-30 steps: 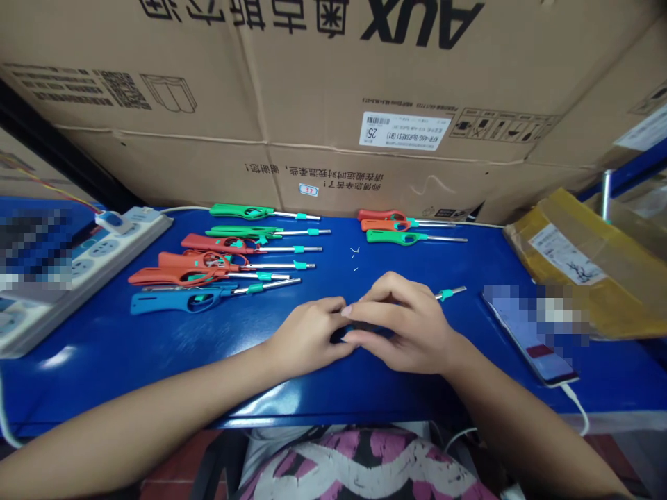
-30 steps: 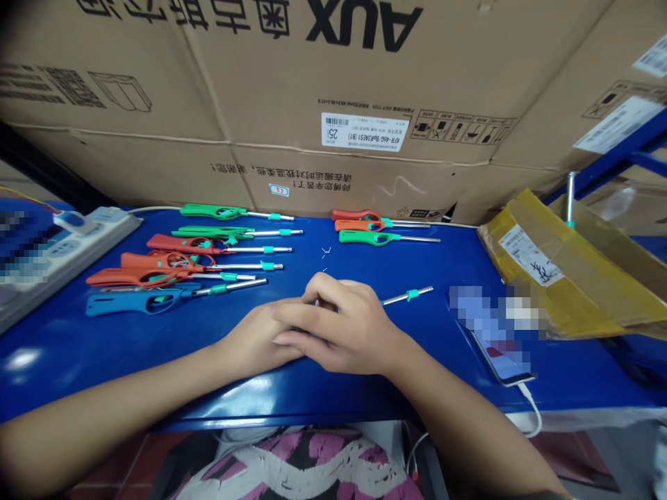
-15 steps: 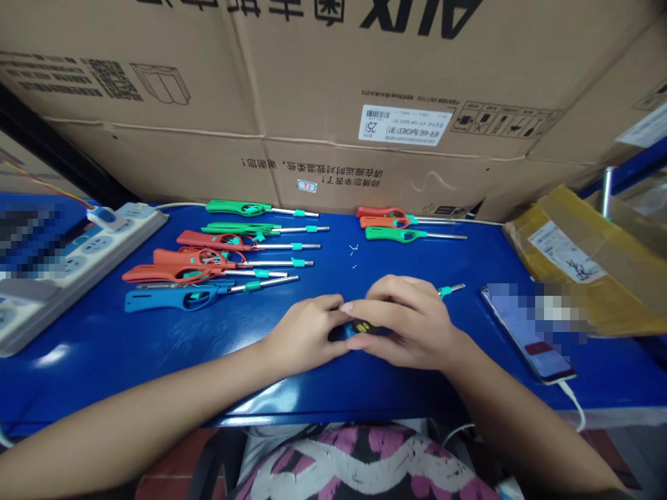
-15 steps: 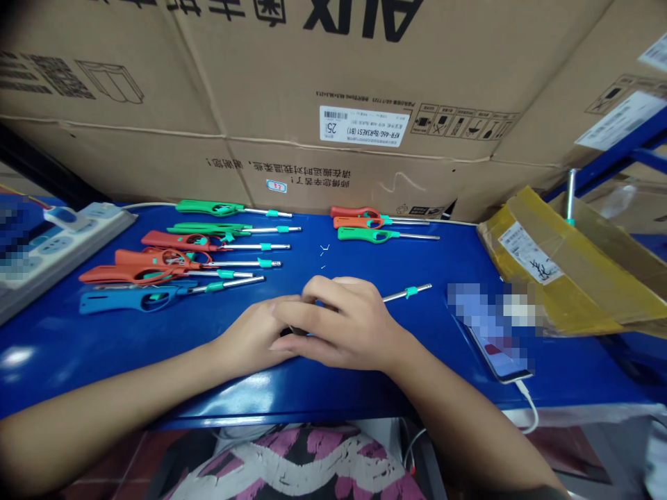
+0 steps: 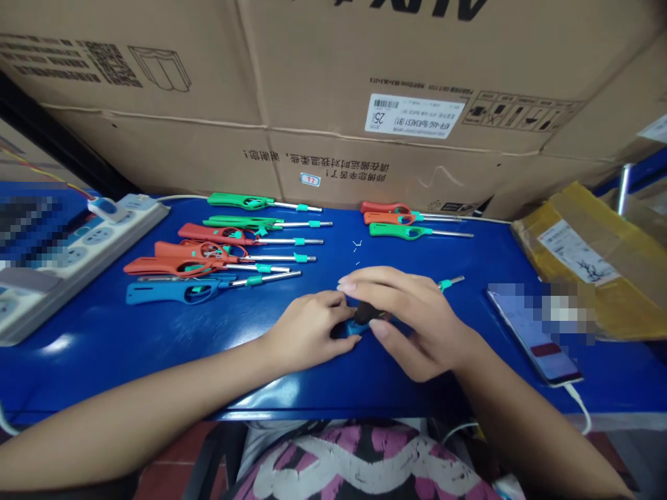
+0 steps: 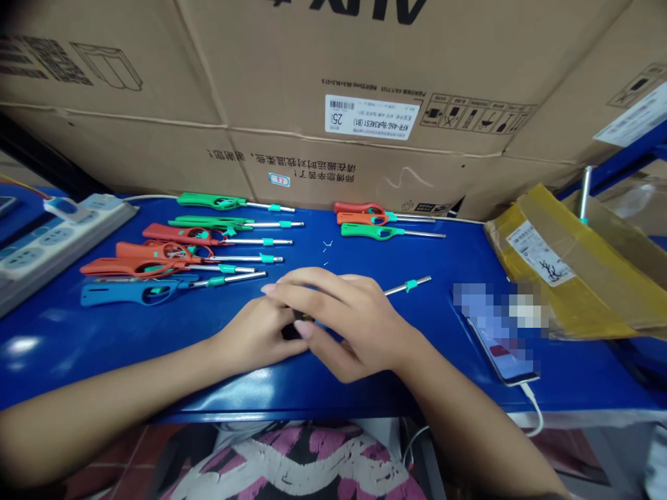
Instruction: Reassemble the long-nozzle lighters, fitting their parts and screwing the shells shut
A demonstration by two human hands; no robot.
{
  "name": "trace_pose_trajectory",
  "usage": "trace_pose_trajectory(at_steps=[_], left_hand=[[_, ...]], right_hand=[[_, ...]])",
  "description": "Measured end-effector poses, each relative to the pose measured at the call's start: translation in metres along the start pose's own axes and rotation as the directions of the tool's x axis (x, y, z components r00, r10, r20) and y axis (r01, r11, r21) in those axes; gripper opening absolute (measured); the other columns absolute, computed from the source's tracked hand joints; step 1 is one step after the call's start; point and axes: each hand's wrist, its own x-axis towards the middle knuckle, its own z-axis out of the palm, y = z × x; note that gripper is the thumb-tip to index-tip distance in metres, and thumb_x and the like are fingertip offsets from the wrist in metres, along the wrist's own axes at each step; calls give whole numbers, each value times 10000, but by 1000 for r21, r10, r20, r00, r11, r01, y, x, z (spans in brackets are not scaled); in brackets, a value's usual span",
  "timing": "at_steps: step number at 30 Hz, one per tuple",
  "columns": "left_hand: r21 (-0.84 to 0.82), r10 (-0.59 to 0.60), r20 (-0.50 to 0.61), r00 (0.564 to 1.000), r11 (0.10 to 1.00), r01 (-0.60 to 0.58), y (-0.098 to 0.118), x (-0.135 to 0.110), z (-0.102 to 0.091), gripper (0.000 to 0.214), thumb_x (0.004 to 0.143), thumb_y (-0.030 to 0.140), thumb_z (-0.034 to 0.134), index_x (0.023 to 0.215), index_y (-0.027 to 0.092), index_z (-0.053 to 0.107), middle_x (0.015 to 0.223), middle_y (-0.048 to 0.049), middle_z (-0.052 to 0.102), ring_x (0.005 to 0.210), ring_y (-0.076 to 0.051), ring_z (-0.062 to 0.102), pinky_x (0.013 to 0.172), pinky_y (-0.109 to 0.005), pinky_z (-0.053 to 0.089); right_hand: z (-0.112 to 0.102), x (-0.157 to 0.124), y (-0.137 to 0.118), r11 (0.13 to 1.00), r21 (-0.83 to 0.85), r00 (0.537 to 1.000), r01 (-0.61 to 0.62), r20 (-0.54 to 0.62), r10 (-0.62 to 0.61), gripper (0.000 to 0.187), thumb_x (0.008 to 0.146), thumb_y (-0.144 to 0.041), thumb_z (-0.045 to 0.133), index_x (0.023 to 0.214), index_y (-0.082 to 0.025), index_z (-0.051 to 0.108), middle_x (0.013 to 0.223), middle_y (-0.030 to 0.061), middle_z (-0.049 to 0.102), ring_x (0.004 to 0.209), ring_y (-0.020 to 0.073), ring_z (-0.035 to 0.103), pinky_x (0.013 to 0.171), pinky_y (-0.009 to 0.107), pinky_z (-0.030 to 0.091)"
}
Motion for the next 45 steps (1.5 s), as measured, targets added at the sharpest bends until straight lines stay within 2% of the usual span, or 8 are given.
trace_pose_trajectory(at_steps=[9, 15, 21, 27, 35, 38, 41, 45], left_hand=[[18, 5, 16, 1000, 1000, -5, 1, 0, -2, 287, 947, 422, 628, 1053, 170, 716, 921, -64, 690, 862, -245, 701, 735, -353, 585], [11, -8, 11, 1000, 1000, 8, 2, -1, 0, 327, 916, 361, 668, 1194, 189, 688, 1051, -72, 706, 972, -258, 702, 785, -357, 586], [18, -19, 8, 1000, 1000, 19, 3, -2, -1, 234, 911, 364, 674, 1053, 185, 723, 910, -42, 681, 832, -220, 695, 703, -320, 573], [30, -27, 2, 1000, 999, 27, 3, -2, 0, 303, 930, 363, 649, 1173, 189, 697, 1036, -73, 712, 952, -257, 706, 772, -356, 585], [28, -28, -1, 1000, 999, 28, 3, -1, -1, 235, 915, 371, 667, 1054, 195, 739, 922, -52, 690, 846, -230, 708, 689, -320, 567], [23, -27, -6, 1000, 999, 28, 3, -1, -2, 266, 918, 396, 674, 1082, 199, 743, 954, -60, 703, 871, -242, 716, 712, -333, 578], [16, -35, -19, 999, 999, 35, 3, -1, -1, 273, 913, 379, 677, 1102, 193, 740, 1036, -81, 719, 920, -263, 723, 741, -351, 587], [8, -41, -19, 999, 999, 41, 4, -1, 1, 282, 911, 337, 668, 1151, 200, 722, 1027, -68, 726, 916, -245, 721, 727, -325, 583]], right_hand=[[4, 0, -4, 985, -174, 998, 21, -51, -30, 176, 980, -389, 655, 1045, -226, 644, 738, -26, 632, 593, 119, 580, 561, 268, 433], [3, 1, -4, 1000, 2, 999, 31, -12, -31, 269, 1002, -219, 489, 1240, -150, 592, 1059, 80, 735, 955, 169, 703, 731, 293, 523], [8, 1, -5, 989, -147, 997, -7, -71, -3, 122, 972, -345, 655, 998, -226, 645, 758, -17, 647, 609, 117, 600, 560, 264, 434], [-1, 1, -3, 995, 98, 999, -24, -33, 27, 291, 1007, -206, 452, 1245, -194, 619, 1115, 86, 740, 1002, 183, 713, 775, 308, 563], [0, 3, -4, 980, -201, 990, -7, -141, -22, 168, 958, -370, 691, 987, -205, 685, 705, -12, 663, 592, 114, 614, 564, 250, 468], [-1, 2, -4, 987, -158, 995, 21, -94, -36, 295, 1016, -407, 582, 1165, -167, 663, 874, 54, 736, 763, 156, 700, 643, 274, 516], [0, 1, -4, 1000, 16, 1000, -10, -15, 10, 388, 1024, -217, 435, 1389, -141, 541, 1195, 110, 732, 1067, 180, 704, 807, 303, 554], [5, 2, -5, 998, -60, 998, -21, -68, 17, 200, 986, -246, 589, 1172, -210, 653, 919, 23, 726, 779, 140, 685, 655, 273, 497]])
